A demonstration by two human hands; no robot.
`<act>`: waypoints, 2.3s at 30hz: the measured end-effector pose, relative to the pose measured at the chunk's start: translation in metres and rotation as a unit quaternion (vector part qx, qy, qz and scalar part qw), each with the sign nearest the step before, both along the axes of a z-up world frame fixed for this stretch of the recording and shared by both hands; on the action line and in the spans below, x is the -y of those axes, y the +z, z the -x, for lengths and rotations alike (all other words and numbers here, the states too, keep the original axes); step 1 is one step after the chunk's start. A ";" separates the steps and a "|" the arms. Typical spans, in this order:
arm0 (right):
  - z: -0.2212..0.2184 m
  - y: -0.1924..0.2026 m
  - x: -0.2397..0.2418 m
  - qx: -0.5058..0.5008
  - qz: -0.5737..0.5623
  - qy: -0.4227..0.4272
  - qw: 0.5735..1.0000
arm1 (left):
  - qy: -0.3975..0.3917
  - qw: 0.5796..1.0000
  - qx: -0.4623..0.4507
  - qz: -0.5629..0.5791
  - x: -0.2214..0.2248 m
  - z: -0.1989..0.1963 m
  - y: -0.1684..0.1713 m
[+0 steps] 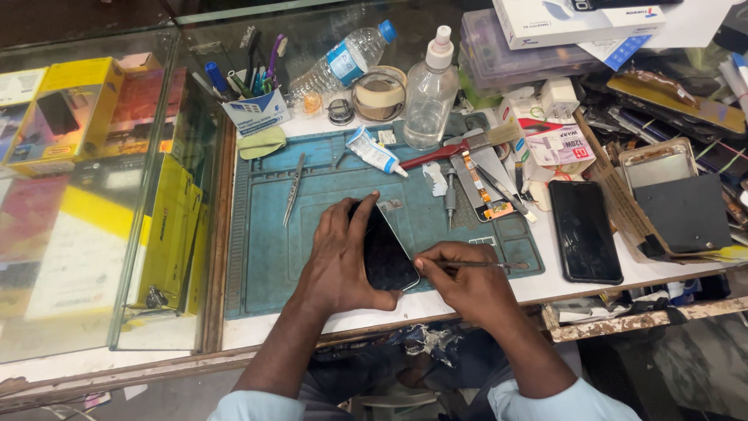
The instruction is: The person removes the SIM tray by hand, uses a thin metal tool to pry open and remove the back cover of a mobile phone, and then uses a screwdriver to remove internal screws.
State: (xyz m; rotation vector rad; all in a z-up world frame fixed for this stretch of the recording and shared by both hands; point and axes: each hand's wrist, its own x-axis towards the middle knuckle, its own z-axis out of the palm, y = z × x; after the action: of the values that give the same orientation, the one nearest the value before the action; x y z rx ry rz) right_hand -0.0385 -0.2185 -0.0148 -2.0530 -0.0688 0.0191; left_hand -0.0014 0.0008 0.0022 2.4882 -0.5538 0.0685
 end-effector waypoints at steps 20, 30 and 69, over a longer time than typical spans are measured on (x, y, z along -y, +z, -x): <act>-0.059 -0.013 -0.026 0.102 -0.014 0.001 0.995 | 0.000 0.999 -0.039 -0.021 -0.001 -0.001 0.001; -0.074 -0.009 -0.032 0.059 -0.065 0.015 0.996 | -0.009 1.000 -0.007 0.000 -0.002 -0.001 -0.001; -0.080 -0.020 -0.036 0.095 0.011 -0.015 0.995 | -0.009 1.000 -0.013 0.004 -0.003 -0.002 -0.004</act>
State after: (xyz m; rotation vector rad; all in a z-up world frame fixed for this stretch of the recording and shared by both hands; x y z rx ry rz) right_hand 0.0414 -0.1824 -0.0349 -2.0730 -0.1556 -0.1959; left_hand 0.0011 0.0035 -0.0018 2.4730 -0.5634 0.0313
